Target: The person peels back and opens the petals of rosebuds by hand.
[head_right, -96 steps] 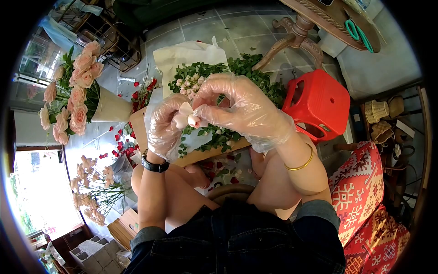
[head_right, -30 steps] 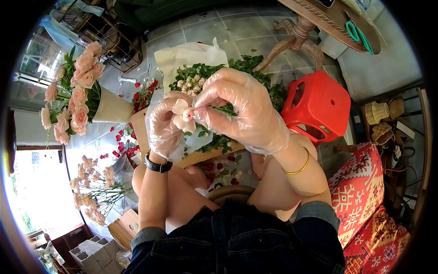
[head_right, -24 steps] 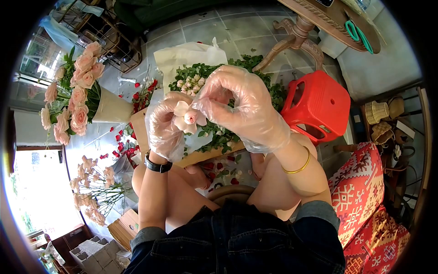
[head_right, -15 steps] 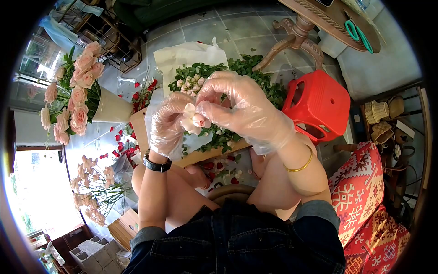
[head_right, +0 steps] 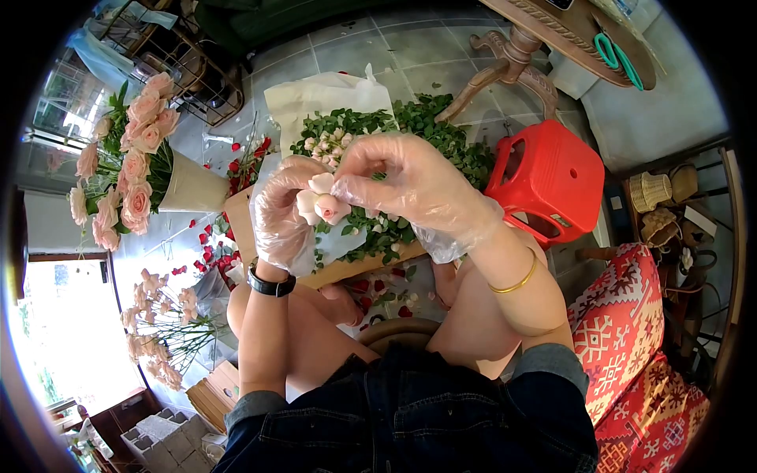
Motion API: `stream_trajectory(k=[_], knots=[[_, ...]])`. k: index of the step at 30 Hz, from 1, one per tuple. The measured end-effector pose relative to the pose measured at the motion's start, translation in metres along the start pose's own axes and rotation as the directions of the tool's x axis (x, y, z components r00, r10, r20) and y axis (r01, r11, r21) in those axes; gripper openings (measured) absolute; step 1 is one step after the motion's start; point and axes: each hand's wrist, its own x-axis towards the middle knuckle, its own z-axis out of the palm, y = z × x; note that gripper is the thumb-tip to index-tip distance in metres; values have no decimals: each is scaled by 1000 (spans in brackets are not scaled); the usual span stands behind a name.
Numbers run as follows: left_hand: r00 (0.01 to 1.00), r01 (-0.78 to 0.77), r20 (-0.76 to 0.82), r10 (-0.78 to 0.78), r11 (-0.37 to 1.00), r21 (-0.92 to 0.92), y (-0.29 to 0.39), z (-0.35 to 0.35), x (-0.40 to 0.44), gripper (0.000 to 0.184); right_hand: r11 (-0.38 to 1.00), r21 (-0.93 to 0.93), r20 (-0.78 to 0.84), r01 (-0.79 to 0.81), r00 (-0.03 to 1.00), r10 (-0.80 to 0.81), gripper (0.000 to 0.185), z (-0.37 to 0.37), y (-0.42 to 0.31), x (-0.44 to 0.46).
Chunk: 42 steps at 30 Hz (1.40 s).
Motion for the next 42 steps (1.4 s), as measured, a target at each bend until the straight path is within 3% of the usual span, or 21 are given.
stream_trajectory(k=[10, 12, 15, 17, 20, 25, 27, 32, 34, 35, 36, 38, 39, 40, 42], knots=[[999, 6, 41, -6, 1000, -8, -6, -3, -6, 27, 956, 228, -28, -186, 980, 197, 35, 4, 8, 2], [992, 118, -19, -121, 983, -140, -3, -1, -7, 26, 955, 247, -14, -167, 984, 176, 32, 3, 9, 2], [986, 147, -57, -155, 981, -124, -2, 1, -8, 26, 975, 199, -7, -103, 994, 107, 26, 5, 2, 1], [988, 131, -64, -139, 984, -119, 0, 4, -6, 27, 990, 131, -10, -56, 998, 58, 22, 8, -1, 1], [995, 90, -38, -95, 987, -131, 3, 3, -3, 21, 980, 200, -61, -3, 998, 15, 15, 8, -1, 1], [997, 74, -21, -79, 979, -191, 3, 6, -2, 15, 999, 43, -77, 26, 997, -22, 13, 2, 9, 3], [994, 104, -6, -105, 992, -73, 0, 3, -4, 28, 998, 66, -92, 5, 996, 1, 13, 3, 8, 3], [1000, 13, 10, -12, 996, -93, -7, 1, -2, 26, 993, 117, -180, 25, 984, -4, 13, 4, 3, 3], [998, -46, 45, 50, 994, -97, -9, 0, -2, 26, 999, 30, -299, 18, 954, -8, 12, -3, 3, 4], [1000, -4, 14, 6, 995, -103, -8, 1, -4, 26, 964, -249, -314, 95, 934, -173, 12, -7, 6, 7], [999, 37, -17, -39, 993, -109, -7, 2, -5, 26, 964, -249, -314, 95, 934, -173, 12, -7, 5, 6], [997, 77, -23, -80, 991, -114, -3, 2, -6, 26, 826, -519, -270, 222, 874, -405, 15, -7, 4, 4], [992, 117, -28, -121, 986, -118, -1, 3, -5, 26, 809, -509, -169, 295, 887, -430, 13, -10, 2, 3], [992, 117, -29, -121, 986, -118, 1, 4, -4, 26, 809, -509, -169, 295, 887, -429, 13, -12, 1, 3], [999, 24, -26, -27, 993, -119, 3, 6, -2, 13, 731, -541, -23, 415, 862, -506, 9, -13, 0, 3]])
